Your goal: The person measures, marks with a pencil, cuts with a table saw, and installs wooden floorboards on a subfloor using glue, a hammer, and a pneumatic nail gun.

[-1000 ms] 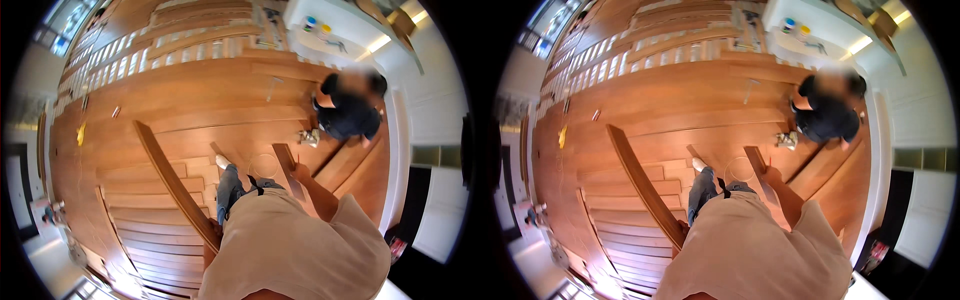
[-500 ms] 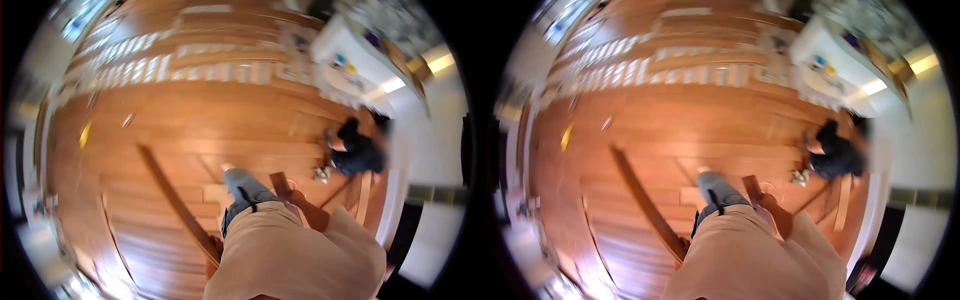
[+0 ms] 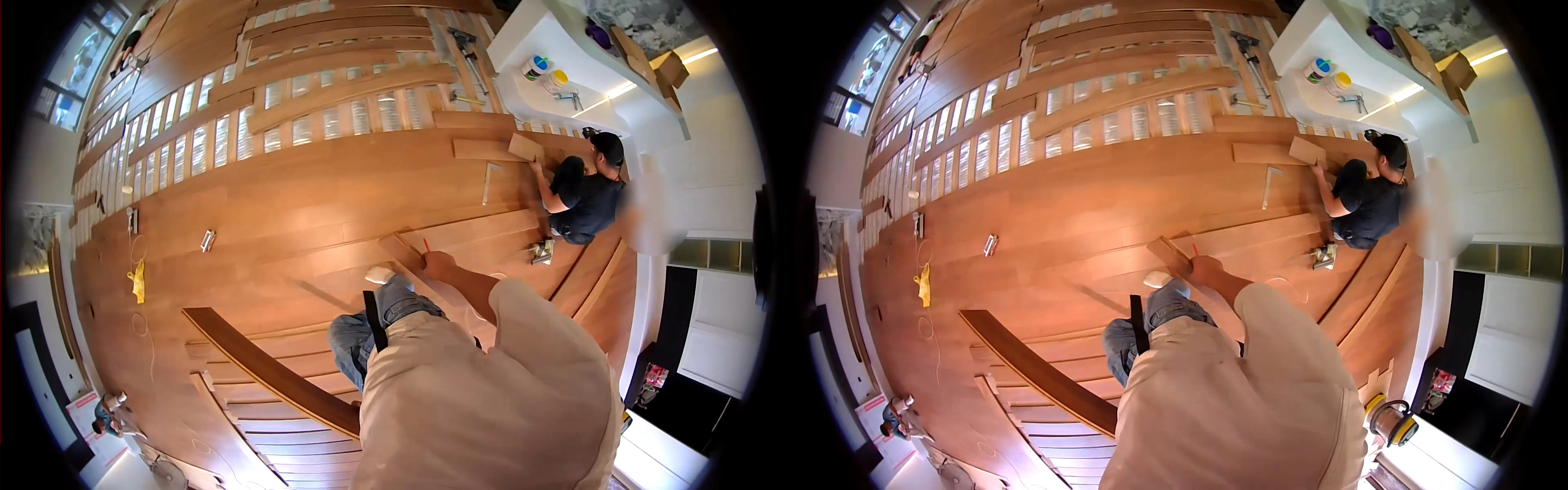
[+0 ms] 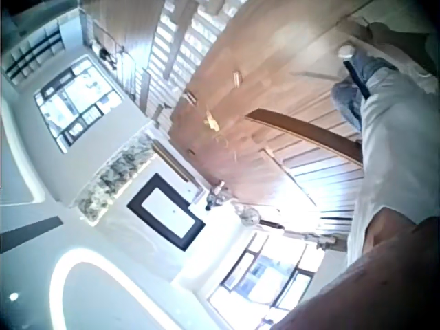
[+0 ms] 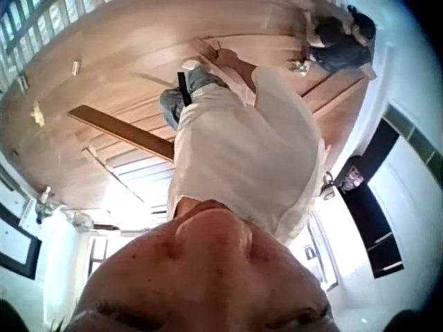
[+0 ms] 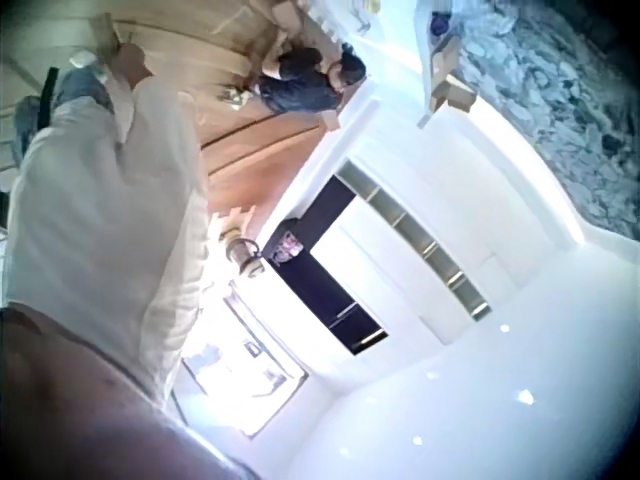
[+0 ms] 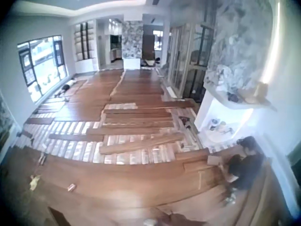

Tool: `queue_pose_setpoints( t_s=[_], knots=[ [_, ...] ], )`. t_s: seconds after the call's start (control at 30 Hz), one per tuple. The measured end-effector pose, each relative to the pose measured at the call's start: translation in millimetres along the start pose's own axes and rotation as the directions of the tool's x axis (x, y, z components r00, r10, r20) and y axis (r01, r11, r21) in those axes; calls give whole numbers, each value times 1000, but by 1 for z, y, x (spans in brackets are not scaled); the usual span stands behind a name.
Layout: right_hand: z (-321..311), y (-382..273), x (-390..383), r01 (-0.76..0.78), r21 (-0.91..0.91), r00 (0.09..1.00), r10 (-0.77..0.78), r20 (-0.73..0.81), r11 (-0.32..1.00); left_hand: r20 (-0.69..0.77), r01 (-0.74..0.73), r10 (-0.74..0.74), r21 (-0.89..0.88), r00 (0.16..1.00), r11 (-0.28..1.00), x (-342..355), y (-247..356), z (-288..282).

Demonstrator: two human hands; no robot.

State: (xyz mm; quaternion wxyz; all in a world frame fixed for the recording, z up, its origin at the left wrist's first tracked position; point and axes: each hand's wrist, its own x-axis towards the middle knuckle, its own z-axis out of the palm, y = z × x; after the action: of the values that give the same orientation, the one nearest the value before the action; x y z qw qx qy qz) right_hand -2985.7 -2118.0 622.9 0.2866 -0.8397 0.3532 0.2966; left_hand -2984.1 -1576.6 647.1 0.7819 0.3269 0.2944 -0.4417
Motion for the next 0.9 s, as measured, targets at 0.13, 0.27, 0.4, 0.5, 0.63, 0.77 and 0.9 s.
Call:
queue_pose_setpoints(
  t_s=[0.13,0.27,0.4,0.5,0.63,0.77,0.9],
  knots=[
    [14,-40,28,41,-20,999,-41,-25,999,4,6,-6,-20,1000,1000,1,39,-18],
    [35,-98,52,51,-50,995,-55,-78,997,22,4,-3,-83,1000,997,10,72,-59],
    [50,-228,71,57,-49,997,-55,51,997,2,-118,120,-179,993,977,-9,133,-127],
    [102,-252,72,21,-153,998,-11,67,988,14,-133,139,-216,990,967,-28,184,-162],
    [167,-363,44,-31,-284,987,73,140,958,-30,-241,245,-327,969,914,-75,240,-213],
    [211,-450,30,182,-114,983,-182,9,977,-60,-283,281,-373,958,884,-83,301,-253],
    [247,-542,54,271,-102,959,-278,-63,957,-197,-244,241,6,950,970,-58,363,-288]
  ],
)
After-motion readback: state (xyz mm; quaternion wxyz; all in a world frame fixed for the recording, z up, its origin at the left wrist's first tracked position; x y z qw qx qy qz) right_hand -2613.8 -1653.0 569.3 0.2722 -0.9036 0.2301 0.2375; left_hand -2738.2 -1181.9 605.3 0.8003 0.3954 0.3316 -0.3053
